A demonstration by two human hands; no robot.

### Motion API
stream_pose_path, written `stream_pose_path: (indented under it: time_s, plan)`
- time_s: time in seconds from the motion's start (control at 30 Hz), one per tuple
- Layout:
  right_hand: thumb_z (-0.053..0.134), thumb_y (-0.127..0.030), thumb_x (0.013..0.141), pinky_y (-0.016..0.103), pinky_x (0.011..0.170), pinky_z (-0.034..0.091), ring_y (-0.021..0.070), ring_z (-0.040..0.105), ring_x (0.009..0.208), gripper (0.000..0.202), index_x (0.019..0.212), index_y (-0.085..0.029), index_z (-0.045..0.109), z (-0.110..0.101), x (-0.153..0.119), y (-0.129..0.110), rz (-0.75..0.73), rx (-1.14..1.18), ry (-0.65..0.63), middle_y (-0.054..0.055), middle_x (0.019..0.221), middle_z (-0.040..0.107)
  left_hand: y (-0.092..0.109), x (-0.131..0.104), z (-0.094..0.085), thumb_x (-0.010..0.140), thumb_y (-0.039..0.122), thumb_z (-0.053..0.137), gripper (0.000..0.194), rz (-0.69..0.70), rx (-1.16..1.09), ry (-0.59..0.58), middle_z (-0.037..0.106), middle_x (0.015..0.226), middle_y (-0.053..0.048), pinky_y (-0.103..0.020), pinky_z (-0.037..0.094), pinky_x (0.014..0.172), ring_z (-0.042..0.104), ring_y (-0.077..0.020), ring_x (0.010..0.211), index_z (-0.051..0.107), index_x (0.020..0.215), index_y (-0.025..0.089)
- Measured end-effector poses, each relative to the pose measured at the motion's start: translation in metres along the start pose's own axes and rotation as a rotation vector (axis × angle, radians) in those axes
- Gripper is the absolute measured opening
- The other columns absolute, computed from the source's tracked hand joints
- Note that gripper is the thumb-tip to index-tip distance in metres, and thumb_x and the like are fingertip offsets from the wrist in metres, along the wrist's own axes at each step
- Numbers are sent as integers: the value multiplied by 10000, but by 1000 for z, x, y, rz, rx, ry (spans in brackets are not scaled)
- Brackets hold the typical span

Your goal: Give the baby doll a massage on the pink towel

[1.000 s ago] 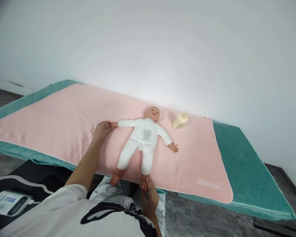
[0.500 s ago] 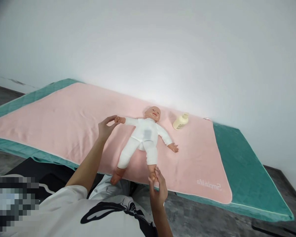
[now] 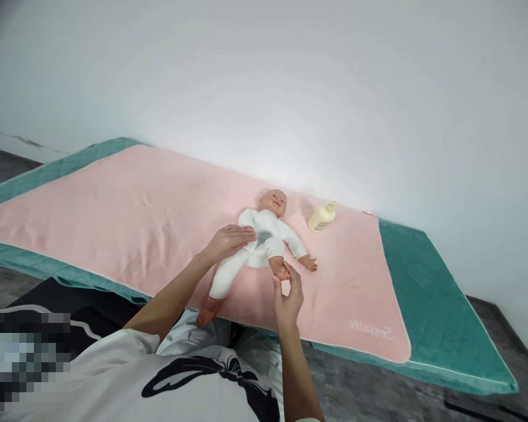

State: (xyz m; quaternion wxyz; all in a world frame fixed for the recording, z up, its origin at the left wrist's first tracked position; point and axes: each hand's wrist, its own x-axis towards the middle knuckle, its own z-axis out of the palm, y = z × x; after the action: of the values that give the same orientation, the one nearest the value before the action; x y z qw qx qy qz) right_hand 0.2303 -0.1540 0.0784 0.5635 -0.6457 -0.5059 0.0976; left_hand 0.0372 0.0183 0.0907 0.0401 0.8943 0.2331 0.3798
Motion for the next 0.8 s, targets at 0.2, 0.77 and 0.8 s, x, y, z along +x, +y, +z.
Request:
stream_pose_path:
  time_s: [0.2, 0.77, 0.8]
  plan:
    - [615, -371, 861, 429, 992, 475, 252, 592, 1148, 428, 1243, -182, 574, 6, 15, 0, 11, 19, -25, 122, 1231, 633, -1, -9, 13, 929, 218, 527, 292, 29, -17, -105, 697, 1157, 28, -296, 470, 967, 640, -125, 1105, 665, 1171, 308]
    - [632, -357, 854, 435, 958, 512, 260, 611, 1129, 407, 1225, -193, 598, -24, 5, -11, 53, -12, -64, 112, 1223, 641, -15, -12, -12, 917, 379, 553, 280, -244, -13, 162, 710, 1131, -56, -335, 510, 927, 673, -185, 1034, 664, 1138, 248]
    - [631, -358, 854, 435, 956, 514, 260, 614, 1125, 400, 1217, -193, 605, -27, 3, -13, 38, -24, -70, 112, 1216, 646, -19, -14, -15, 901, 402, 574, 293, -307, 9, 184, 714, 1118, -60, -346, 507, 930, 676, -198, 1019, 667, 1131, 247]
